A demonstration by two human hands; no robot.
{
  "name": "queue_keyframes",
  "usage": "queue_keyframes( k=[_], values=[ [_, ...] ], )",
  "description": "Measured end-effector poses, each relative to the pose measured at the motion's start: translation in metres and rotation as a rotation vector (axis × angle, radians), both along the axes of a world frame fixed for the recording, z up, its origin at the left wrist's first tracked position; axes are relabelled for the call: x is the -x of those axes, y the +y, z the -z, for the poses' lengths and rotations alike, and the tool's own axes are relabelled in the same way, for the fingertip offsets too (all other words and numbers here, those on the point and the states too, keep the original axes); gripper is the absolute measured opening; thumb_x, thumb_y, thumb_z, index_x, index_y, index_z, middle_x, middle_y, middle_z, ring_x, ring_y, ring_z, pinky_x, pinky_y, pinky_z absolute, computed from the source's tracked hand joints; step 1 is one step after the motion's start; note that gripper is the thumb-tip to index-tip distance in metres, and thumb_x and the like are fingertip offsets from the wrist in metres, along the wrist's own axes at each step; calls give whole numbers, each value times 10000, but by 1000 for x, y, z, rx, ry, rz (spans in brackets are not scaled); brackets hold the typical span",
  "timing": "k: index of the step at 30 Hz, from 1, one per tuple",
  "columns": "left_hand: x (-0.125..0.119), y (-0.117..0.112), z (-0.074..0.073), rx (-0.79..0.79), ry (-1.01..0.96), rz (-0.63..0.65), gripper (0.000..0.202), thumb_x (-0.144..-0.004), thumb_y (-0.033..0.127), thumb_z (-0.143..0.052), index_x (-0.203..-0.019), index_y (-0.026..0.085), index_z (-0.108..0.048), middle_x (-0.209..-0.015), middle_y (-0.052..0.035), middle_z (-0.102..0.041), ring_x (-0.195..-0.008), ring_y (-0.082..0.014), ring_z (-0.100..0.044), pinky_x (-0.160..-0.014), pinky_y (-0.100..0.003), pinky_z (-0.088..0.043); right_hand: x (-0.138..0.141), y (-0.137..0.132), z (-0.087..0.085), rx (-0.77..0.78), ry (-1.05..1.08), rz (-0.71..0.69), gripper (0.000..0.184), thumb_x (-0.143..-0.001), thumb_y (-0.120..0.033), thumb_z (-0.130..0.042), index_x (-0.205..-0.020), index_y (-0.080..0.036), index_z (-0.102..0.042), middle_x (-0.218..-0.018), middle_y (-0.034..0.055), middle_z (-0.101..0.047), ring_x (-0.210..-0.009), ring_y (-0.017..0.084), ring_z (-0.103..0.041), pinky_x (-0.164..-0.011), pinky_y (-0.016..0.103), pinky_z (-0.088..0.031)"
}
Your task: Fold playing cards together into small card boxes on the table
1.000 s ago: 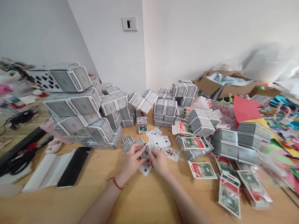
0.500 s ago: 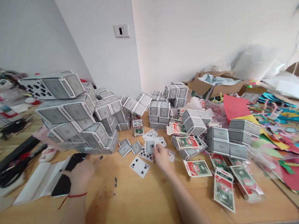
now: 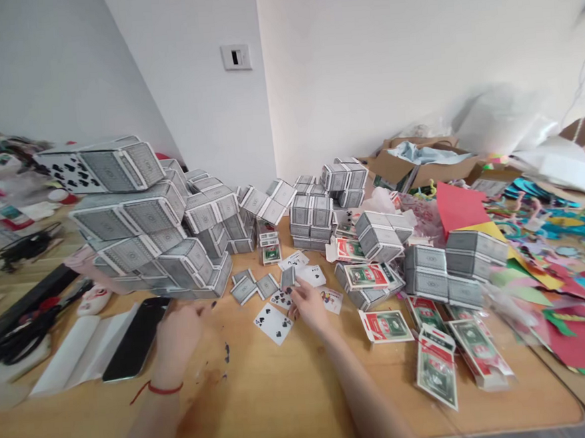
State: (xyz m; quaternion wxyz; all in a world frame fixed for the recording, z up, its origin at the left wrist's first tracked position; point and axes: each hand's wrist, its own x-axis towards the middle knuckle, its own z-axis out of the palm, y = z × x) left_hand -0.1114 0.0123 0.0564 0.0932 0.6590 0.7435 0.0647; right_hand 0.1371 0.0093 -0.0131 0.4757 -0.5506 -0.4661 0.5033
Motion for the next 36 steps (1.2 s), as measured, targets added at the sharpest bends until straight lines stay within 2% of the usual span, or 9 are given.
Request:
queue_keyframes(
  k=[2, 4, 7, 10, 15, 19, 27, 31, 36],
  values=[
    [-20, -5, 2, 24, -175, 207, 236, -771, 321, -411, -805, 192, -605, -819, -78, -627, -761, -211, -576, -717, -328, -393, -2, -2, -1, -43, -169, 6, 431, -744, -310, -476, -1159, -206, -417, -1050, 78, -605, -440, 100, -546, -442, 259, -437],
    [-40, -7, 9, 32, -348, 464, 165, -708, 301, -518, -825, 213, -595, -911, -38, -596, -849, -180, -551, -767, -283, -392, -4, -4, -2, -107, -425, -4, 405, -725, -273, -513, -1124, -214, -480, -1054, 66, -605, -565, 132, -586, -593, 302, -468],
    [-63, -5, 24, 35, -425, 681, 348, -598, 264, -633, -940, 246, -569, -1042, -32, -530, -988, -212, -479, -854, -307, -359, -6, -7, -5, -187, -755, -73, 356, -709, -266, -557, -1060, -207, -559, -1091, 71, -586, -895, 213, -562, -802, 339, -411],
    [-77, 4, 34, 45, -355, 702, 459, -513, 237, -687, -952, 231, -555, -1061, -52, -496, -1016, -252, -435, -862, -343, -345, -6, -9, -9, -207, -947, -149, 348, -747, -276, -524, -1086, -204, -557, -1179, 69, -529, -1044, 243, -464, -875, 347, -354],
    [-84, 22, 39, 164, -226, 721, 501, -437, 264, -729, -899, 205, -543, -962, -57, -510, -943, -253, -457, -787, -318, -373, -1, -10, -11, -215, -1097, -133, 344, -787, -303, -476, -1112, -206, -536, -1225, 87, -459, -1057, 259, -415, -878, 352, -334],
    [-85, 27, 42, 222, -165, 725, 479, -418, 322, -736, -829, 182, -533, -903, -61, -517, -920, -249, -466, -771, -300, -378, 1, -9, -6, -220, -1101, -77, 382, -784, -346, -478, -1132, -192, -514, -1163, 121, -447, -1046, 271, -415, -860, 354, -345],
    [-82, 23, 43, 122, -138, 726, 508, -390, 407, -734, -802, 179, -544, -967, -79, -487, -965, -275, -435, -768, -311, -376, -1, -7, 3, -206, -1061, -20, 365, -731, -306, -542, -1062, -153, -527, -1049, 132, -476, -1012, 274, -416, -838, 363, -350],
    [-82, 25, 43, 141, -143, 776, 420, -456, 385, -712, -786, 186, -546, -895, -70, -544, -903, -253, -482, -749, -295, -369, -2, -7, 5, -186, -1034, -5, 365, -669, -319, -603, -992, -166, -529, -1024, 125, -506, -1000, 288, -419, -814, 387, -346],
    [-75, 34, 41, 234, -251, 732, 119, -650, 242, -556, -756, 190, -535, -786, -45, -597, -727, -186, -541, -616, -250, -369, -4, -3, 10, -122, -832, 40, 376, -634, -230, -593, -986, -169, -477, -918, 82, -580, -905, 247, -509, -787, 380, -367]
  ],
)
